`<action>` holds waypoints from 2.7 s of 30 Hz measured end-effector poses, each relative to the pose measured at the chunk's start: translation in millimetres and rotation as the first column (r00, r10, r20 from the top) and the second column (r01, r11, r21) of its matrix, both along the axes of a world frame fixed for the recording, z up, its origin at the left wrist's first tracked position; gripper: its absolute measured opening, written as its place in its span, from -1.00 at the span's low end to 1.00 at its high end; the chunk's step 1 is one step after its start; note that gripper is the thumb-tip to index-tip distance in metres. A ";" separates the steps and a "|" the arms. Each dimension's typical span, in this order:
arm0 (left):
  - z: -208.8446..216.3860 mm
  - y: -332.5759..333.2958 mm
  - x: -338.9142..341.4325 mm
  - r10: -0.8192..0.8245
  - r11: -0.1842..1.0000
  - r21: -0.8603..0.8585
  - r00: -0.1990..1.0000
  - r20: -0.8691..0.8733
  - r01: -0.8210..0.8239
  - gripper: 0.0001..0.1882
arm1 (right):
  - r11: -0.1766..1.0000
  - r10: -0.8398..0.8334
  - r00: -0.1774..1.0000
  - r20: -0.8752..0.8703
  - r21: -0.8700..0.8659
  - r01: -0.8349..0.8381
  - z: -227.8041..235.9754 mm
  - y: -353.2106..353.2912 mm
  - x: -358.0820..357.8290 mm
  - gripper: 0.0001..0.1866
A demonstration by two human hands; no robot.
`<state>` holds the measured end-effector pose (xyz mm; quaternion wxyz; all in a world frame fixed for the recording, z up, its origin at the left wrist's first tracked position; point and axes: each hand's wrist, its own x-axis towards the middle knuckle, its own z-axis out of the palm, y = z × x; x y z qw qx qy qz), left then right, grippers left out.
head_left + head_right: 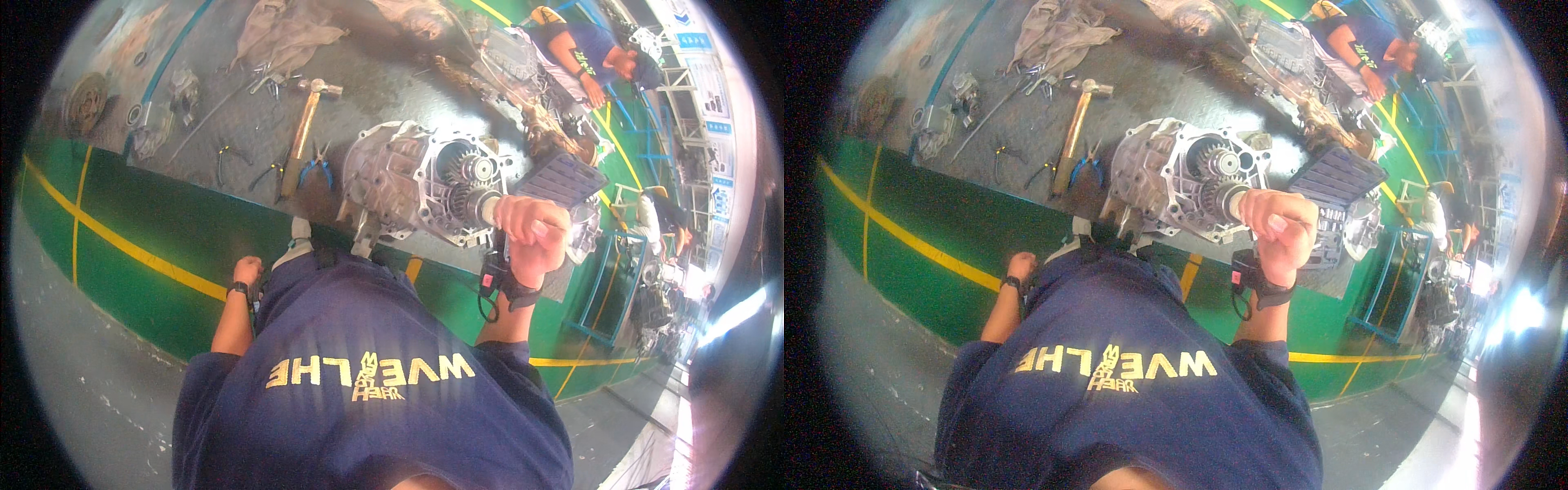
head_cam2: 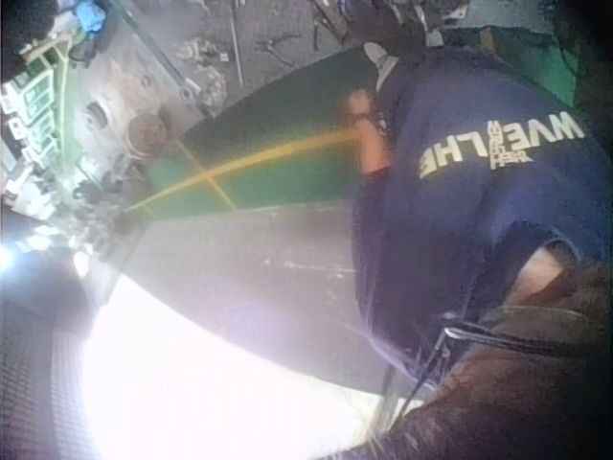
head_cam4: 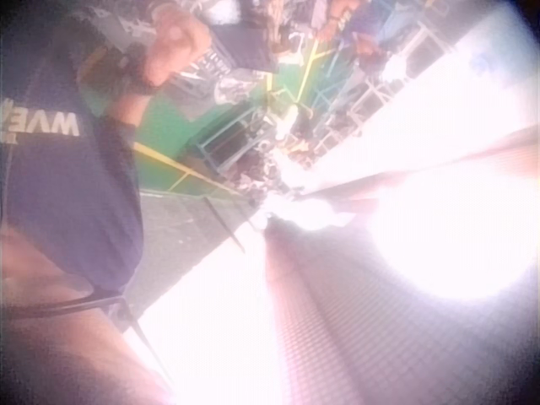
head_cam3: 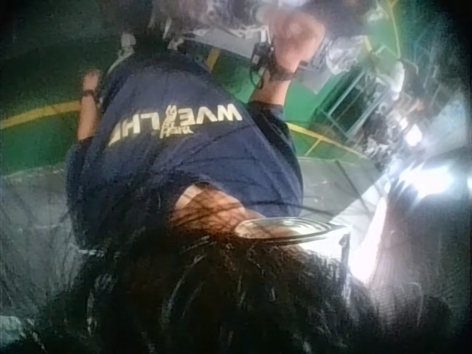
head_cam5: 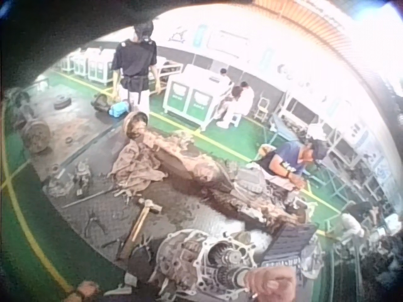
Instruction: The person handles a metal transmission casing by hand, aligning internal gears and a shaft. They then use a hammer to strike the shaft while holding the casing on a workbench.
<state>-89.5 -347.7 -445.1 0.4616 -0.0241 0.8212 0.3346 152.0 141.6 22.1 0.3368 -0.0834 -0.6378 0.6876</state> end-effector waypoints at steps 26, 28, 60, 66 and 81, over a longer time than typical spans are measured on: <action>-7.6 -4.2 -10.0 0.102 0.993 0.055 0.991 0.087 -0.107 -0.76 | 0.927 -0.357 0.929 -0.101 -0.160 0.339 -10.9 -27.1 -7.8 -0.60; -0.3 5.9 -7.4 -0.012 0.999 0.042 0.998 0.060 0.009 -0.76 | 0.951 -0.289 0.953 -0.091 -0.142 0.275 -14.6 -22.2 -3.2 -0.61; 389.8 321.7 49.0 -0.189 0.672 0.505 0.785 -0.590 0.541 -0.69 | 0.830 -0.481 0.843 0.240 -0.185 0.526 -98.9 -25.7 120.6 -0.82; 420.3 380.4 83.6 -0.180 0.586 0.439 0.638 -0.749 0.681 -0.57 | 0.814 -0.527 0.812 0.250 -0.127 0.567 -93.9 -22.4 136.6 -0.82; 412.1 387.4 86.1 -0.200 0.576 0.366 0.560 -0.804 0.731 -0.50 | 0.785 -0.537 0.782 0.317 -0.151 0.601 -100.3 -28.6 150.7 -0.81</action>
